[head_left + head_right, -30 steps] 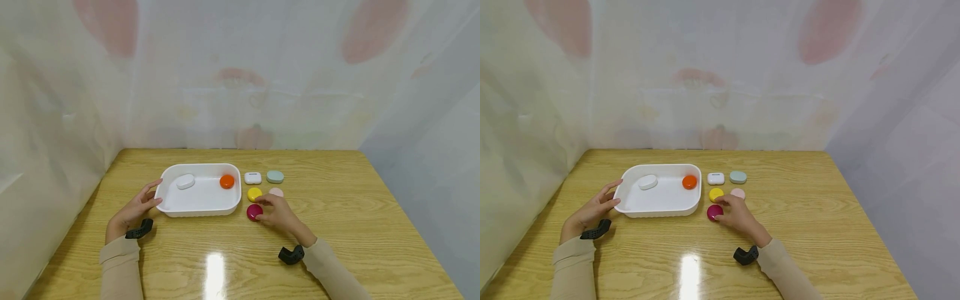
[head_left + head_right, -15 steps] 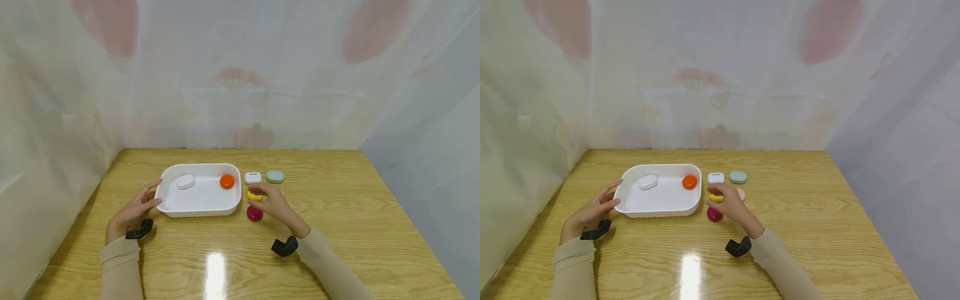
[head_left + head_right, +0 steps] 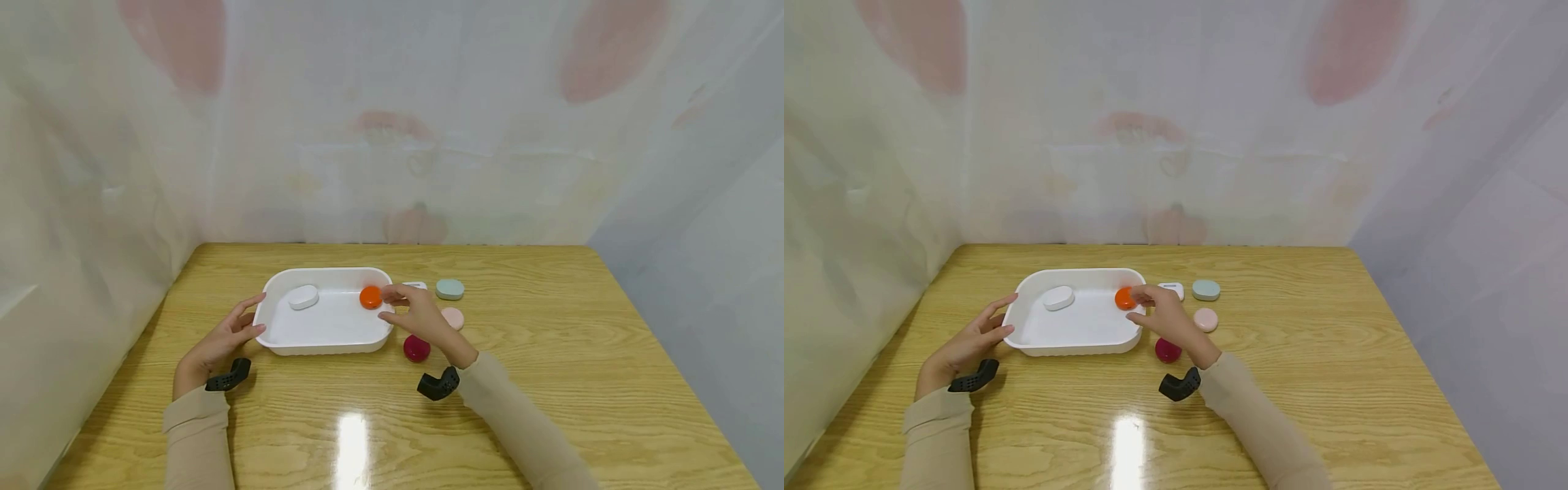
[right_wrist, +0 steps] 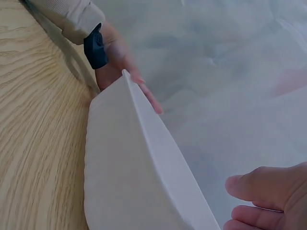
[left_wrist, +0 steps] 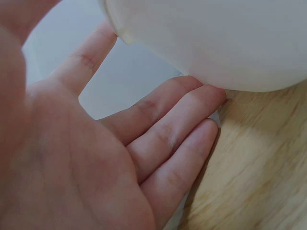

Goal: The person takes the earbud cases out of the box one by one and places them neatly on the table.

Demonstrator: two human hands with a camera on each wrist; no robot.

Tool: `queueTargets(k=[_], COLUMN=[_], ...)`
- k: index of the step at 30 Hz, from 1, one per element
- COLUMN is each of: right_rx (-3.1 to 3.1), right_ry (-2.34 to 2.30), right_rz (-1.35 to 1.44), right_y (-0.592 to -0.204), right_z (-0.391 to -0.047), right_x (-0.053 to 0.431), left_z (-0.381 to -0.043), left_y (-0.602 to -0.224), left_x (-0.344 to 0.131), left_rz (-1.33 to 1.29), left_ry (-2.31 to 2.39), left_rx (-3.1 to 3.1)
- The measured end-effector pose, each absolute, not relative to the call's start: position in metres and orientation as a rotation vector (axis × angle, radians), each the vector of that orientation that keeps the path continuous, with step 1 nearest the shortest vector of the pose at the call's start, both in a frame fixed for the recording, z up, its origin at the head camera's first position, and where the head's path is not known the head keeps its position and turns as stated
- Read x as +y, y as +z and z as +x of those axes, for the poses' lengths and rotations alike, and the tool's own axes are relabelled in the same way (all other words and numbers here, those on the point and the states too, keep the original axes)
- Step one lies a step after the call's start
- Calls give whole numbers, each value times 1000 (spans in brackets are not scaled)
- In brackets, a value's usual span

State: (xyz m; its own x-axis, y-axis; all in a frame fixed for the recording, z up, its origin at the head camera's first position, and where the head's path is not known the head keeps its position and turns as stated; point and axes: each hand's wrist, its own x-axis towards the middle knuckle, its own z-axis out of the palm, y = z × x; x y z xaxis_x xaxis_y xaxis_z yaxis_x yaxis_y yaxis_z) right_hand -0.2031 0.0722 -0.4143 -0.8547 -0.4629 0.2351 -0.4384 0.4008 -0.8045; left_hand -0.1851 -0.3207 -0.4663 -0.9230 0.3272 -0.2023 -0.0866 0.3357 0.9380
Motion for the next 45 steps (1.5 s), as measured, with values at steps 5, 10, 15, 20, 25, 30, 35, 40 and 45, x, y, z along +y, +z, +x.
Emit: queueTargets(k=[5,10,15,20,25,30,35,40,45], right_rx=[2624,2660,2660,2615,2562,2483,2452,2516,2597], right_ry=[-1520,-1549,-1572,-1568,-1524,-1496,-1410,-1262,-1178], right_rz=[-816,-677,-590,-652,-688,-639,-597,-571,-517], right_y=[-414,-418,-424,-427,-425,-420,-421,-428,-435], right_z=[-208,-211,-214,-220,-226,-232,-240,-248,-256], right_x=[53,33,20,8,-7,-24,-40,-57,-69], left_z=[-185,-186,-187,-188,-189,-191,-190,-187,-186], left_y=[-464,-464,-464,-462,-463,-465,-466,-467,-468], left_x=[-322,-322,-321,-322,-323,-323,-322,-322,-322], left_rz=[212,226,248,239,250,258,264,246,241], left_ry=[1609,1602,1599,1598,1579,1551,1572,1564,1587], left_rx=[2253,2263,2266,2261,2275,2305,2291,2299,2288])
